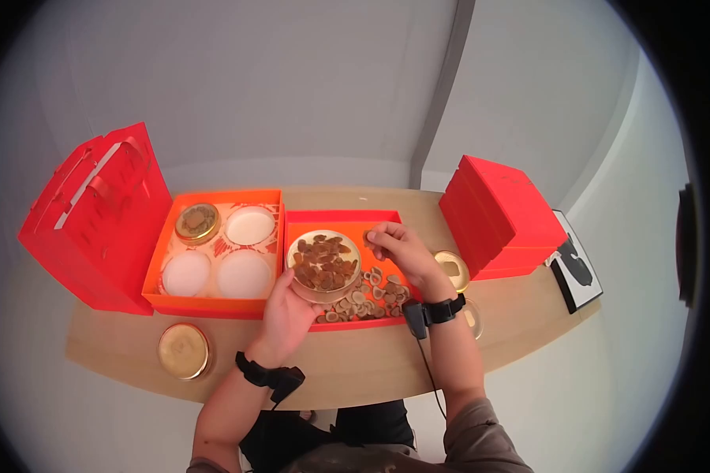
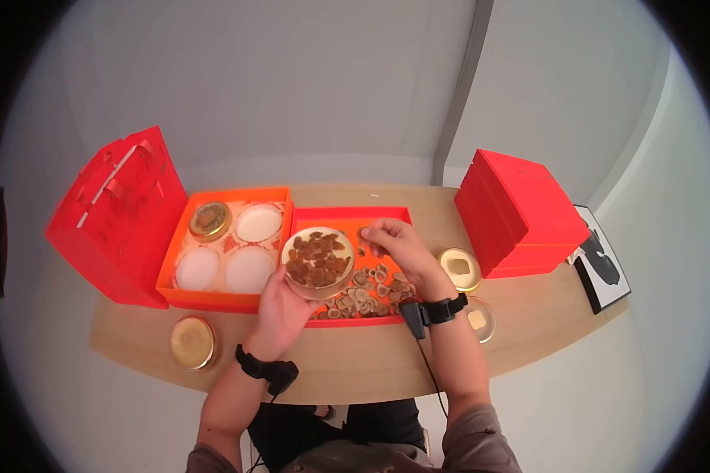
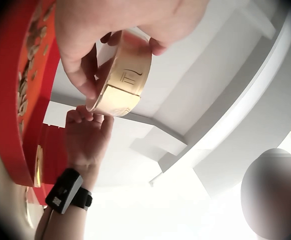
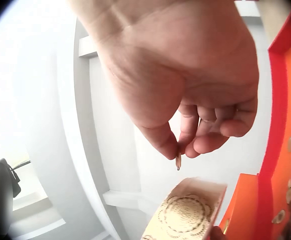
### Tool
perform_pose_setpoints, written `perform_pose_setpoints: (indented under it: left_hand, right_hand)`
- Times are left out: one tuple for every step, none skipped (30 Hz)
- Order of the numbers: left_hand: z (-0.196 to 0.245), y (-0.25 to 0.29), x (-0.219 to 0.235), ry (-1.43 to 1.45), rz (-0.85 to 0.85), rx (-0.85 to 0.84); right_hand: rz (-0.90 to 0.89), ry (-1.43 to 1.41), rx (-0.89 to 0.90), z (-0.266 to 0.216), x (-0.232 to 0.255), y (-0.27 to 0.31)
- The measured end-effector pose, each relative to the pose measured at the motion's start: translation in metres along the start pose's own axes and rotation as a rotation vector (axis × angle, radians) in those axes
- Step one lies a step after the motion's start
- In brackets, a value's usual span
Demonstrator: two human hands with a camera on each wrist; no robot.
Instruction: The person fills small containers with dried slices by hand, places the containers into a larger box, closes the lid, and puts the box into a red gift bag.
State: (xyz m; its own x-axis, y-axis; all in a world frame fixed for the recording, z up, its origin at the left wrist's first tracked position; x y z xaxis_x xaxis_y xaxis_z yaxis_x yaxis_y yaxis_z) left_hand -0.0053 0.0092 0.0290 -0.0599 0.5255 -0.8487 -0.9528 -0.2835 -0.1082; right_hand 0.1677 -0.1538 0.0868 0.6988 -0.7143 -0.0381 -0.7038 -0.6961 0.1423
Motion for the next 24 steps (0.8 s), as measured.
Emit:
perform_pose_setpoints:
  left_hand:
    - [-0.002,0.000,0.002,-0.012,0.000,-0.001]
    - [-0.004,-0.001,0.004,-0.015,-0.001,0.014]
    - [-0.006,-0.002,0.005,-0.018,-0.003,0.029]
    - [-0.007,-0.003,0.006,-0.032,-0.007,0.026]
    - [-0.009,-0.003,0.009,-0.046,-0.004,0.038]
    - [-0.011,-0.003,0.011,-0.058,0.002,0.052]
    - [-0.012,-0.003,0.011,-0.066,0.006,0.057]
    - [-0.014,-0.002,0.011,-0.074,-0.011,0.070]
    - [-0.015,-0.003,0.010,-0.081,-0.030,0.082]
    - [-0.016,-0.003,0.009,-0.089,-0.030,0.087]
    - [-0.017,-0.002,0.008,-0.089,-0.024,0.096]
    - [-0.017,-0.003,0.007,-0.091,-0.017,0.102]
    - [-0.017,-0.004,0.008,-0.104,-0.019,0.097]
    - [-0.018,-0.003,0.009,-0.096,-0.020,0.114]
    - [-0.018,-0.002,0.010,-0.087,-0.020,0.131]
    - [-0.017,-0.002,0.010,-0.100,-0.021,0.125]
    - [-0.018,-0.002,0.010,-0.094,-0.021,0.129]
    - [-0.018,-0.001,0.009,-0.084,-0.020,0.134]
    - [-0.017,-0.002,0.008,-0.085,-0.014,0.135]
    - [-0.016,-0.001,0.006,-0.099,-0.019,0.124]
    - [-0.016,0.000,0.004,-0.112,-0.025,0.114]
    - [-0.016,0.000,0.003,-0.110,-0.022,0.116]
    - [-0.016,-0.001,0.002,-0.115,-0.029,0.113]
    - [-0.015,-0.001,0.002,-0.121,-0.036,0.109]
  right_hand:
    - [-0.012,-0.001,0.016,-0.002,0.000,0.002]
    - [-0.023,-0.002,0.034,-0.004,0.000,0.004]
    - [-0.026,-0.012,0.043,-0.006,-0.002,0.005]
    - [-0.020,0.027,0.055,-0.009,-0.004,0.006]
    - [-0.012,0.065,0.062,-0.010,-0.006,0.007]
    - [-0.014,0.057,0.065,-0.009,-0.008,0.007]
    - [-0.013,0.117,0.097,-0.008,-0.012,0.007]
    - [-0.010,0.177,0.127,-0.006,-0.015,0.008]
    - [-0.009,0.169,0.127,-0.005,-0.017,0.009]
    - [-0.032,0.248,0.100,-0.004,-0.020,0.010]
    - [-0.056,0.328,0.076,-0.003,-0.022,0.011]
    - [-0.056,0.319,0.083,-0.006,-0.024,0.013]
    - [-0.058,0.400,0.114,-0.010,-0.026,0.016]
    - [-0.060,0.480,0.146,-0.012,-0.028,0.017]
    - [-0.065,0.472,0.158,-0.012,-0.029,0.017]
    - [-0.057,0.509,0.201,-0.013,-0.029,0.018]
    - [-0.046,0.548,0.239,-0.014,-0.028,0.018]
    - [-0.049,0.544,0.243,-0.015,-0.028,0.018]
    - [-0.040,0.573,0.277,-0.017,-0.027,0.019]
    - [-0.031,0.602,0.309,-0.016,-0.027,0.021]
    - [-0.033,0.601,0.304,-0.014,-0.027,0.021]
    - [-0.033,0.612,0.333,-0.014,-0.027,0.021]
    - [-0.032,0.623,0.363,-0.014,-0.028,0.021]
    - [-0.033,0.623,0.362,-0.013,-0.029,0.021]
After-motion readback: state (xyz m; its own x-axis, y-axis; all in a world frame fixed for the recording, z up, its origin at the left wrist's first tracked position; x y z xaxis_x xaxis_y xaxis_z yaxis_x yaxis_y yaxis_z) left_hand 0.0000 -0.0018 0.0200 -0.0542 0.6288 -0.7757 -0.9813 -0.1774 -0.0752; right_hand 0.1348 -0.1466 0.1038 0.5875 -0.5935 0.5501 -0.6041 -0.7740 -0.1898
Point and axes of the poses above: each hand's wrist, its own y-axis away from the middle knuckle, its own x-axis out of the back of the hand, z = x × y, the point moved 3 cm from there along -y, towards the middle knuckle, and after that the axes turned 7 degrees about -x, right-handed, at the moved point
